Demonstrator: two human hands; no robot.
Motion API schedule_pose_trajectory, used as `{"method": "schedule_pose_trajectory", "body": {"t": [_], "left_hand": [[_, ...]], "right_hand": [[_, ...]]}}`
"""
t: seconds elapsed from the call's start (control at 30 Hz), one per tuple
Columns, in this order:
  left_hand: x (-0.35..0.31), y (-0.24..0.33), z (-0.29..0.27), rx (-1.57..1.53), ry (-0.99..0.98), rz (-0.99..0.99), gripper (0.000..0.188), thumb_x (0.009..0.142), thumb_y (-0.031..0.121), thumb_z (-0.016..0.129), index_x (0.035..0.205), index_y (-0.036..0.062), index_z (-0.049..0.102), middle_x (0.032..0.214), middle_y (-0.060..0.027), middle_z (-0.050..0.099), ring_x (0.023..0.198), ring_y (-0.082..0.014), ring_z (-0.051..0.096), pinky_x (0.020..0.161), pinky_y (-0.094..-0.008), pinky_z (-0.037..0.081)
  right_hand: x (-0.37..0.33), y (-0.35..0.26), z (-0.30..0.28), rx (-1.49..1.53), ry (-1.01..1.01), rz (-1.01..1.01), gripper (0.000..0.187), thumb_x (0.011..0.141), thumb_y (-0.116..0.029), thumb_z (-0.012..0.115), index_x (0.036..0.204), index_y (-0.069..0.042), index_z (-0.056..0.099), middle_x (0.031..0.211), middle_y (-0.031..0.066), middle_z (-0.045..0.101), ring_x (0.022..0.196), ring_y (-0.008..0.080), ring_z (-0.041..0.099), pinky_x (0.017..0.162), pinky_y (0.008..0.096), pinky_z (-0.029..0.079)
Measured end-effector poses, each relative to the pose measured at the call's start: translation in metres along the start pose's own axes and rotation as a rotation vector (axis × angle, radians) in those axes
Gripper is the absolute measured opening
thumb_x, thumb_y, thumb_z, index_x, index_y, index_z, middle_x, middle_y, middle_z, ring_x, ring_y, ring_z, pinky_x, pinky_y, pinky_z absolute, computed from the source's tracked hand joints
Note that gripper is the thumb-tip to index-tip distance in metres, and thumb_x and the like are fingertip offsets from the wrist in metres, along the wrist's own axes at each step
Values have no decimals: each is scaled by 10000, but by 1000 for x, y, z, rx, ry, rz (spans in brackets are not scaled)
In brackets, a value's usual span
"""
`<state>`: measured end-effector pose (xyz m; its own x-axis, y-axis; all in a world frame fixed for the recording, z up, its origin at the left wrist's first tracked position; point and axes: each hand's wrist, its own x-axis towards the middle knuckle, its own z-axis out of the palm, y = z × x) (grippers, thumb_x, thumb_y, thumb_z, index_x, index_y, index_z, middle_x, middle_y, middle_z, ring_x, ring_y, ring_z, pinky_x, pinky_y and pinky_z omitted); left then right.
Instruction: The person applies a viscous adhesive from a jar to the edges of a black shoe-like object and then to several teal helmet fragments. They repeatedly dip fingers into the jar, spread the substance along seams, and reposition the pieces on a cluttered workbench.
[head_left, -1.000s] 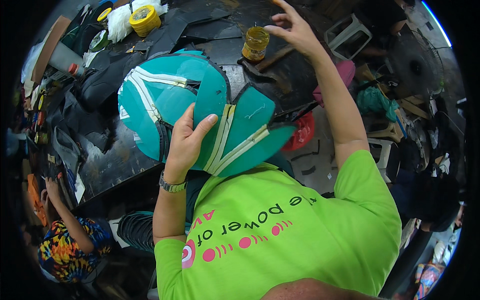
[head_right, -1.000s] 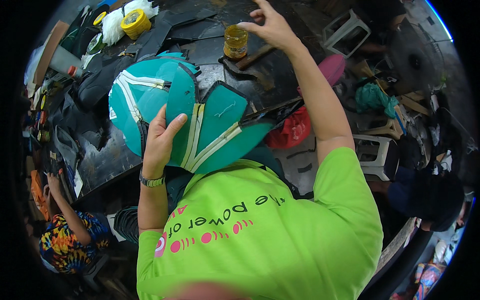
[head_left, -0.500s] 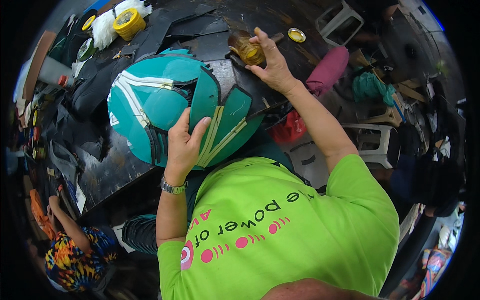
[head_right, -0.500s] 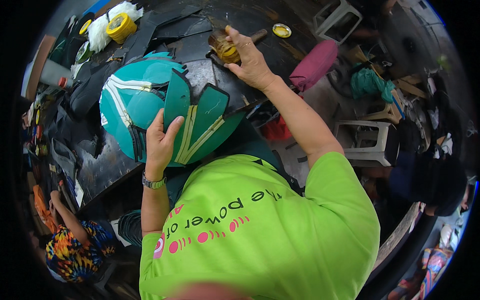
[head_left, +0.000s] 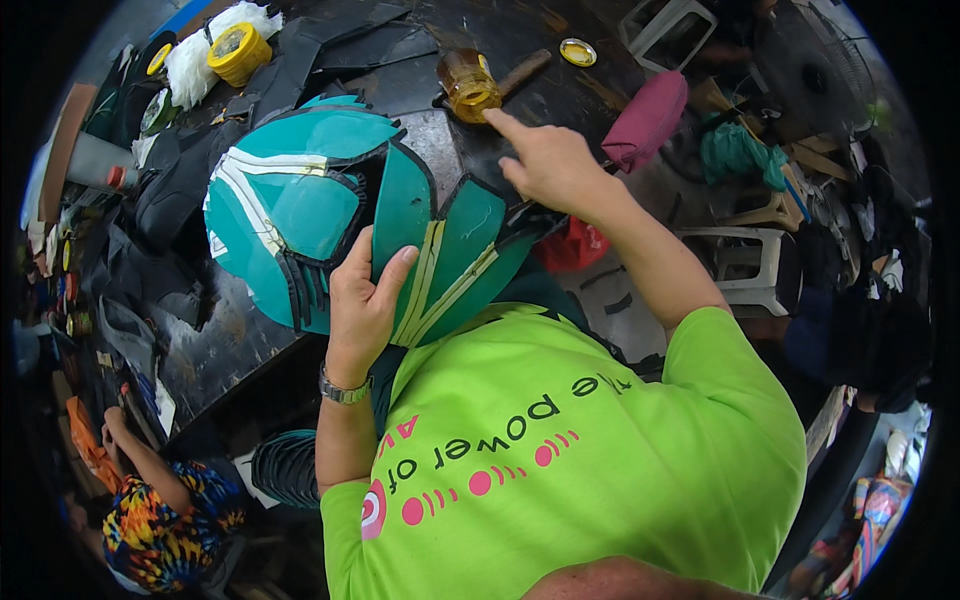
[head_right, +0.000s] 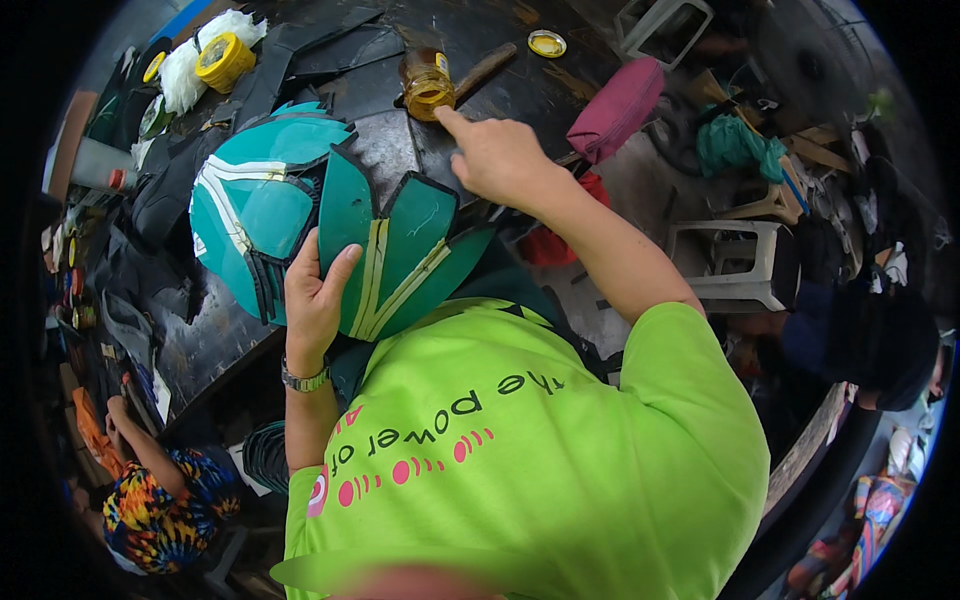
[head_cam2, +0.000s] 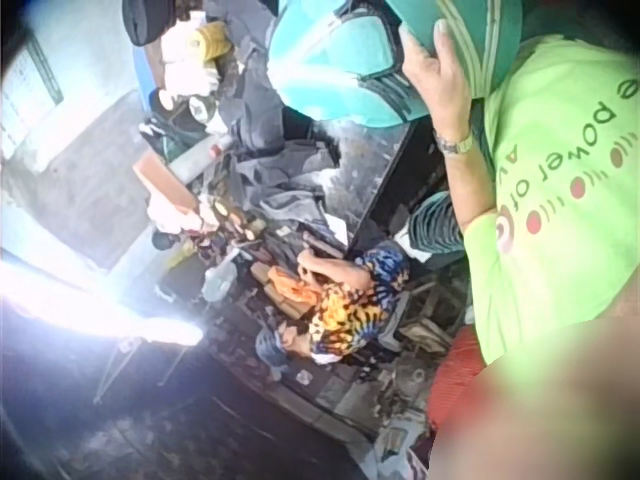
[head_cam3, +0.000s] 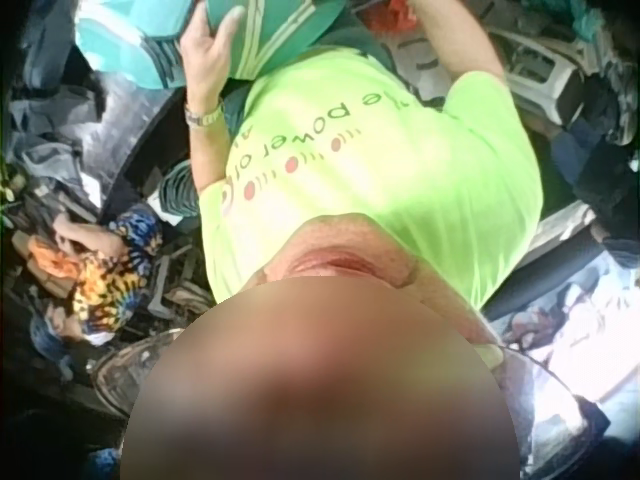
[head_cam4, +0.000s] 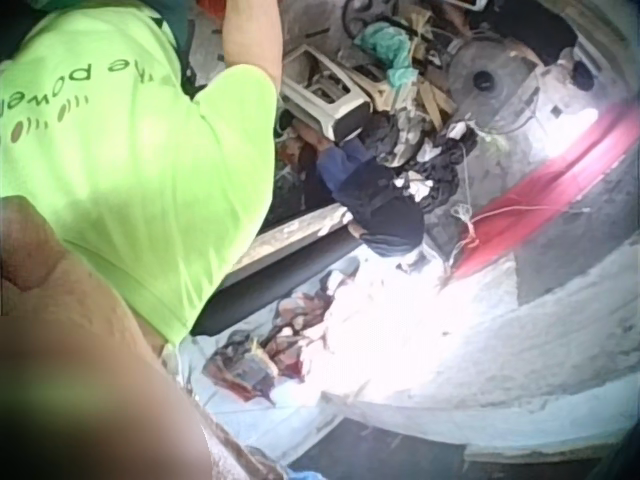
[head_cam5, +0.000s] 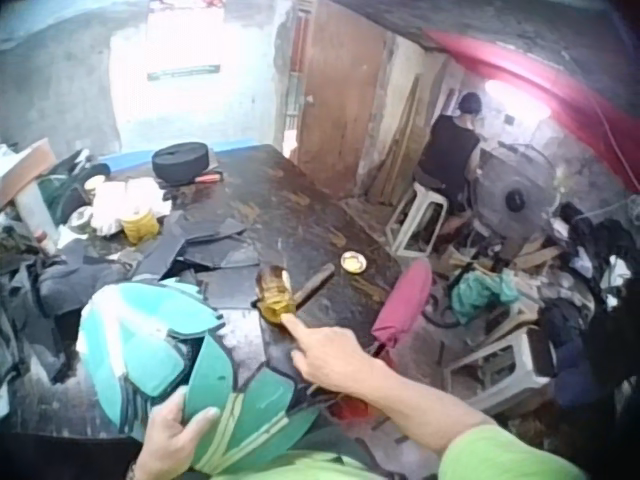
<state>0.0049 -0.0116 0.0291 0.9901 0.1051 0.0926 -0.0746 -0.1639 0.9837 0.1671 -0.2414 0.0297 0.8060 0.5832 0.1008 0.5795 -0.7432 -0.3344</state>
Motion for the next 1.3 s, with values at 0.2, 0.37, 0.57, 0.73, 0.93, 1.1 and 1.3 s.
{"method": "schedule_pose_trajectory", "body": {"t": [0.2, 0.37, 0.57, 0.73, 0.93, 1.1, 1.3], "left_hand": [[-10, -3, 3, 97, -20, -5, 158, 970, 69, 647, 1100, -19, 627, 819, -46, 675, 761, -42, 533, 682, -239, 473], [-15, -5, -2, -74, -28, -44, 173, 983, 71, 625, 1126, -26, 607, 924, -17, 667, 833, -46, 536, 741, -229, 467], [-10, -4, -8, -190, -62, -49, 318, 1007, 83, 596, 1300, -33, 550, 1107, -25, 656, 981, -72, 565, 856, -231, 468], [-6, -4, -7, -279, -37, -44, 467, 1010, 90, 588, 1441, -21, 448, 1251, -62, 614, 1103, -100, 565, 963, -253, 457], [3, 1, -13, -349, -80, -88, 583, 1002, 106, 583, 1522, -21, 351, 1433, -110, 505, 1272, -148, 495, 1079, -289, 393], [11, 7, -15, -415, -125, -108, 635, 987, 97, 589, 1550, -12, 316, 1512, -125, 446, 1345, -166, 448, 1124, -295, 347], [9, 10, -16, -399, -140, -107, 632, 977, 81, 592, 1550, 7, 335, 1518, -104, 450, 1341, -161, 459, 1126, -298, 353]], "right_hand": [[34, -16, 18, -26, -167, 180, 572, 838, -134, 622, 1354, 41, 450, 948, 275, 705, 917, 430, 693, 831, 503, 546], [57, -19, 17, -50, -228, 258, 417, 843, -110, 608, 1221, 52, 543, 992, 278, 707, 969, 421, 696, 865, 483, 552], [51, -26, 22, -72, -140, 234, 391, 839, -94, 589, 1204, 33, 529, 989, 275, 708, 948, 411, 703, 839, 494, 556], [34, -22, 15, -167, -127, 148, 403, 836, -66, 551, 1230, -19, 479, 919, 253, 711, 867, 422, 703, 756, 518, 550], [14, -32, -18, 451, 183, -169, 337, 854, 6, 538, 1144, -91, 677, 1073, 149, 639, 963, 287, 651, 855, 365, 514], [13, -55, -16, 796, 219, -442, 457, 879, 106, 539, 1208, -143, 735, 1303, 91, 539, 1043, 205, 563, 939, 298, 460], [17, -59, -9, 769, 113, -420, 470, 902, 117, 537, 1241, -144, 730, 1397, 70, 503, 1112, 186, 531, 985, 291, 440]]}}
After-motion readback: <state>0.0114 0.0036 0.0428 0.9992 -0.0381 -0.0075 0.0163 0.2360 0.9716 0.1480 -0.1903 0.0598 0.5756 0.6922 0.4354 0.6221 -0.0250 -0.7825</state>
